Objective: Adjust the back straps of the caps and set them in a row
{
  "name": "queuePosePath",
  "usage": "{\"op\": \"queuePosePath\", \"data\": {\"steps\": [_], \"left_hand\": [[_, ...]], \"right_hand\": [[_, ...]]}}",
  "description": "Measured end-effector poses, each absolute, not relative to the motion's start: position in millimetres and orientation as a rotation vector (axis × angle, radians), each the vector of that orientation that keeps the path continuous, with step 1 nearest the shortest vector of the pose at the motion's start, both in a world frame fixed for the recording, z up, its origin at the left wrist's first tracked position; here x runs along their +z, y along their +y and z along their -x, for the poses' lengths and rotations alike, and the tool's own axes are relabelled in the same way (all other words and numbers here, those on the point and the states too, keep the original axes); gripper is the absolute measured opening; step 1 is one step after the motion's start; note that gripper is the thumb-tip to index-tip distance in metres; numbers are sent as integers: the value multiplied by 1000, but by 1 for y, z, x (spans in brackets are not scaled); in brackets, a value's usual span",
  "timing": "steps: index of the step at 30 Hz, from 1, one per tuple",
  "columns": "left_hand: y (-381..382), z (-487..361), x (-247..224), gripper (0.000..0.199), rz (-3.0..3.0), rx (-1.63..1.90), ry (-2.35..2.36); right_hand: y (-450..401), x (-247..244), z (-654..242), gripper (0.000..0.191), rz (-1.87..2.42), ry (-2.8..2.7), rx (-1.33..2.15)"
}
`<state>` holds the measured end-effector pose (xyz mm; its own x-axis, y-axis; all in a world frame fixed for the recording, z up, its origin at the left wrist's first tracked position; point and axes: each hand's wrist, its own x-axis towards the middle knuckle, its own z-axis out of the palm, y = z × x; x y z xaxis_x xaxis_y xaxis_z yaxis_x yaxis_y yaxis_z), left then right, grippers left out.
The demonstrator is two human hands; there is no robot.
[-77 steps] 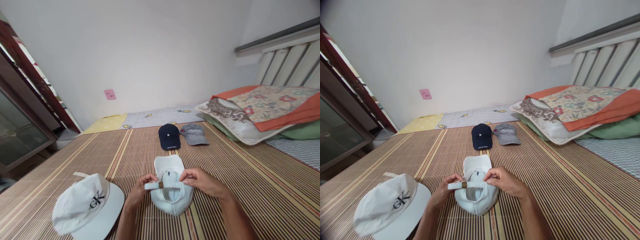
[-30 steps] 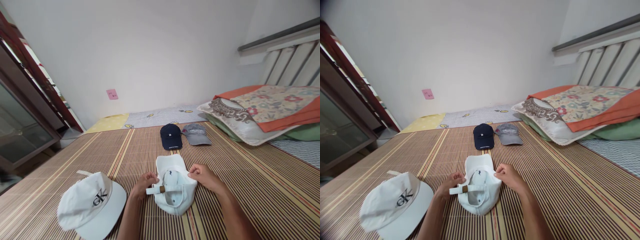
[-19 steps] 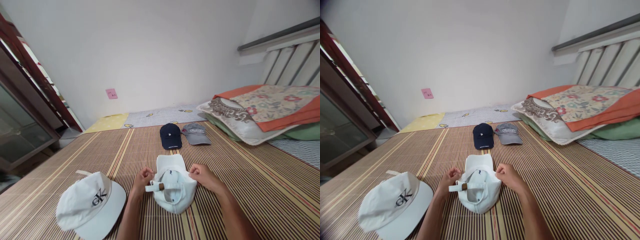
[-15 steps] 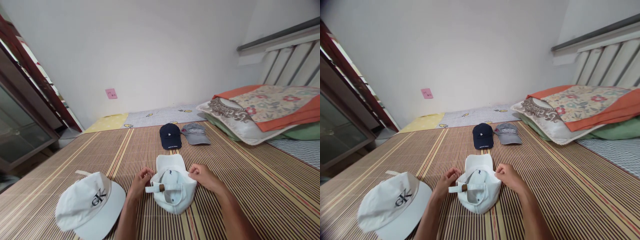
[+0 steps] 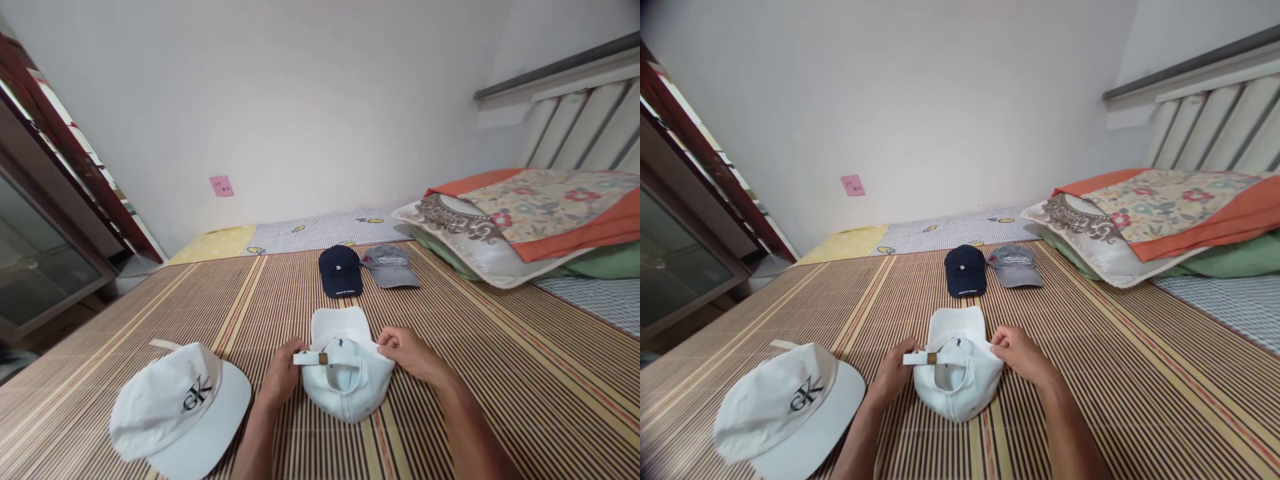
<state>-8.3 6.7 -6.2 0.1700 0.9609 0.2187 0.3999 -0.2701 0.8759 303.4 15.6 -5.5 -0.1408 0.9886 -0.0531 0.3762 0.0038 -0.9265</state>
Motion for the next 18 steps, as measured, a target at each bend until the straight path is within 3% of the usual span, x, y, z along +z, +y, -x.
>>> {"op": "queuePosePath", "data": {"steps": [13, 18], "left_hand": [[9, 11, -9, 15, -1714, 1136, 1231], [8, 15, -3, 22, -1624, 1132, 1230]], "right_hand": [[13, -2, -305, 11, 1408, -1564, 1170], [15, 0, -305, 17, 1400, -1542, 1088]]}}
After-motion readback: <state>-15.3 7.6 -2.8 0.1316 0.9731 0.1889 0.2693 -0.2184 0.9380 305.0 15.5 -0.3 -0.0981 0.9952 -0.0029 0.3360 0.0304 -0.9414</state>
